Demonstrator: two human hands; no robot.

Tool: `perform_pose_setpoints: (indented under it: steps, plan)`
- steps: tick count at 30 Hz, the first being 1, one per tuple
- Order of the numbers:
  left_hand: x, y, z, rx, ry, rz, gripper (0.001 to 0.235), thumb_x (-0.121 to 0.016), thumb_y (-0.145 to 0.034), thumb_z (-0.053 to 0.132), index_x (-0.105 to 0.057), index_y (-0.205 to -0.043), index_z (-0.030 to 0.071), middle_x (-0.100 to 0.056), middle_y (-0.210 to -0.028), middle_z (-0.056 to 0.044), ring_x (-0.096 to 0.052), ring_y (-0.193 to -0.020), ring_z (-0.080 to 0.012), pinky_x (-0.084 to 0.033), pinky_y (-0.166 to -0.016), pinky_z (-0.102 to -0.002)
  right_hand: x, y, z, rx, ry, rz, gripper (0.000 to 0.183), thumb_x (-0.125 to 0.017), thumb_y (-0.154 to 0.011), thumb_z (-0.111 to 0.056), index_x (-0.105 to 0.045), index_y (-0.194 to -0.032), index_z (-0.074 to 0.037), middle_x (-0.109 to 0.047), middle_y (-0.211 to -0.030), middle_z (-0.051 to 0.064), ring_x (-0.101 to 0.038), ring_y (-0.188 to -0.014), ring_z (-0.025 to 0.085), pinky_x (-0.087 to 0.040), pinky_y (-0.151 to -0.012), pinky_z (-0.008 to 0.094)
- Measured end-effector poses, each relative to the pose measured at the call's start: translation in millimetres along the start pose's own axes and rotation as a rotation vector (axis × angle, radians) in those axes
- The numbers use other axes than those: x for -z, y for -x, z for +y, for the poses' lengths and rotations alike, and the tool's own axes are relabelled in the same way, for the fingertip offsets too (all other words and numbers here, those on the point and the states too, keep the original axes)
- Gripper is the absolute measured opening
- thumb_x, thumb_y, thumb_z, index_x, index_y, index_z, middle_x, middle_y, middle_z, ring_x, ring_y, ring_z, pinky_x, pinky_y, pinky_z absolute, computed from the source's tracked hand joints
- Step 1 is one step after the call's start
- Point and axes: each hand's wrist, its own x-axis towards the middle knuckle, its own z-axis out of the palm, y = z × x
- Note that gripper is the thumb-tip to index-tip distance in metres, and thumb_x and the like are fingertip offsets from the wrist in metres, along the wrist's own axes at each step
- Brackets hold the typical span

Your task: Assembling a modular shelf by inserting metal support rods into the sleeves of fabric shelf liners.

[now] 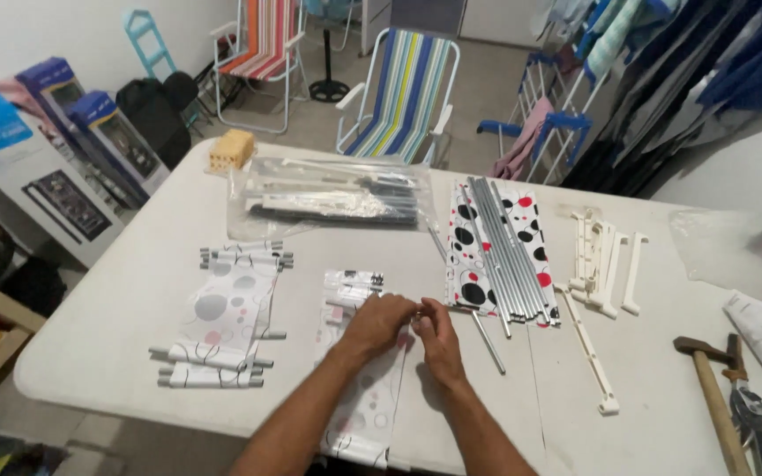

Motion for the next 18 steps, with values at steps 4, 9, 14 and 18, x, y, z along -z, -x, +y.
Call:
perform_pose_setpoints:
  steps: [4, 9, 14, 18]
  plan:
    - [-8, -1, -23, -0.078, -0.136, -0.002, 0.020, -0.079, -0.078, 0.014, -0.063, -0.089, 0.015, -0.066, -0.079, -0.004, -0.059, -0.075, -0.0248, -0.046, -0.076, -0.043, -12, 22, -39, -0.042, 0.095, -0.004, 0.053, -0.060, -0.090, -0.027, -0.054, -0.140, -0.010, -0.066, -0.131, 0.009, -0.062, -0.125, 0.023, -0.047, -0.111, 0.036]
    - [-19, 1, -16, -0.250, -0.030, 0.241, 0.017, -0.076, -0.079, 0.004, -0.073, -0.093, 0.012, -0.070, -0.069, -0.004, -0.061, -0.062, -0.0225, -0.052, -0.064, -0.041, -22, 23, -52, -0.199, 0.069, 0.011, 0.051, -0.055, -0.088, 0.010, -0.062, -0.135, -0.007, -0.075, -0.104, 0.015, -0.068, -0.098, 0.022, -0.057, -0.089, 0.030]
    - [-5, 69, 4, -0.047, -0.117, 0.425, 0.042, -0.081, -0.078, 0.009, -0.066, -0.117, 0.010, -0.068, -0.118, -0.013, -0.063, -0.106, -0.0333, -0.047, -0.088, -0.048, -15, 11, -21, -0.145, 0.215, 0.013, 0.043, -0.061, -0.089, -0.002, -0.066, -0.130, -0.011, -0.052, -0.080, 0.005, -0.048, -0.073, 0.016, -0.043, -0.068, 0.029]
    - [-8, 158, 22, 0.158, -0.082, 0.378, 0.029, -0.077, -0.079, 0.016, -0.069, -0.106, 0.008, -0.068, -0.112, -0.014, -0.060, -0.109, -0.0326, -0.041, -0.098, -0.051, -34, 29, -79, -0.332, 0.303, 0.089, 0.028, -0.058, -0.102, -0.016, -0.067, -0.128, -0.009, -0.061, -0.098, 0.008, -0.055, -0.089, 0.020, -0.048, -0.078, 0.032]
